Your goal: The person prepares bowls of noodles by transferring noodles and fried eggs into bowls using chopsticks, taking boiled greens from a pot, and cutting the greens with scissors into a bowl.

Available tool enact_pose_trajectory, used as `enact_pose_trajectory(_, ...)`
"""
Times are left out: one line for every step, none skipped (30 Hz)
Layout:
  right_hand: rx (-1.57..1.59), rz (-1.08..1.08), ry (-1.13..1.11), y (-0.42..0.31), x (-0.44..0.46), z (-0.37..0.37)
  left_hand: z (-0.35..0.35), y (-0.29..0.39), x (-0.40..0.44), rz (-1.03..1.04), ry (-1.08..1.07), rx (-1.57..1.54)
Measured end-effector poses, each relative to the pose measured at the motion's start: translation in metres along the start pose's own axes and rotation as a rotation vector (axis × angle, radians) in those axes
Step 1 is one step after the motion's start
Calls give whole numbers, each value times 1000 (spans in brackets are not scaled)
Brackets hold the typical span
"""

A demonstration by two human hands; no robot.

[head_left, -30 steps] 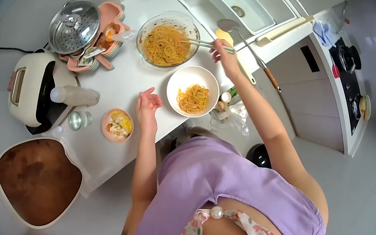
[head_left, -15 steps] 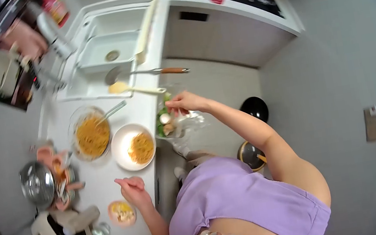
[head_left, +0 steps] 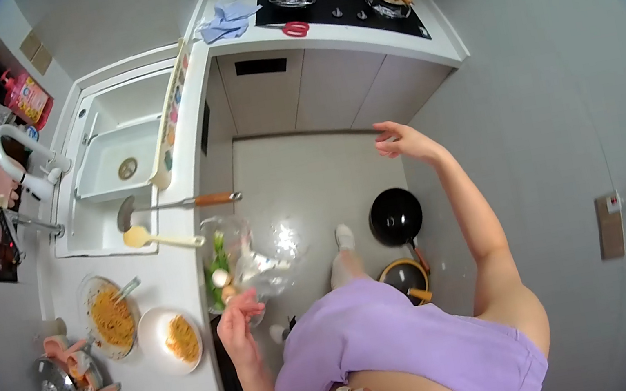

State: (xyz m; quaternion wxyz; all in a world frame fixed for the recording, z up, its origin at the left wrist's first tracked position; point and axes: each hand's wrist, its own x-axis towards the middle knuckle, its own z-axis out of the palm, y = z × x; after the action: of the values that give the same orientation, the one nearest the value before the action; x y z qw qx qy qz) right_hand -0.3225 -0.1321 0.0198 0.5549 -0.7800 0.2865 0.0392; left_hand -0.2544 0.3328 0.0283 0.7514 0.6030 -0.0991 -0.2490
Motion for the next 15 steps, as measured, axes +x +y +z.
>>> enact_pose_trajectory(-44, -5, -14, 11, 15, -21, 7, -14, 12, -48, -41, 114)
enact_pose_trajectory(-6, -21, -33, 19, 33, -38, 24, -32, 24, -129, -31, 147)
enact_pose_trajectory(-1, -64, -28, 35, 55, -54, 49, -40, 45, -192, 8, 166)
enact_pose_trajectory(-115, -97, 11, 38, 73, -64, 86, -42, 62, -201, 74, 160)
enact_pose_trajectory(-294, -165, 56, 46, 92, -68, 111, -46, 74, -230, 53, 121)
enact_pose_trajectory(-272, -206, 17, 37, 106, -69, 132, -51, 85, -229, 45, 148)
enact_pose_trajectory(-272, -293, -33, 34, 123, -63, 154, -49, 92, -205, 96, 161)
enact_pose_trajectory(-265, -390, -62, 25, 137, -52, 166, -48, 98, -163, 130, 178)
enact_pose_trajectory(-251, -487, -85, 13, 153, -41, 172, -48, 101, -170, 196, 162)
enact_pose_trajectory(-333, -657, -72, -10, 161, -23, 175, -49, 103, -180, 253, 146)
enact_pose_trajectory(-352, -768, -135, -26, 173, -5, 175, -50, 100, -187, 301, 134)
enact_pose_trajectory(-359, -871, -191, -40, 184, 12, 175, -55, 96, -139, 411, 86)
enact_pose_trajectory(-360, -970, -232, -55, 193, 32, 167, -61, 91, -138, 514, 72)
enact_pose_trajectory(-346, -1124, -200, -75, 197, 53, 157, -67, 82, -141, 607, 58)
enact_pose_trajectory(-336, -1162, -273, -94, 195, 74, 150, -71, 69, -145, 685, 42)
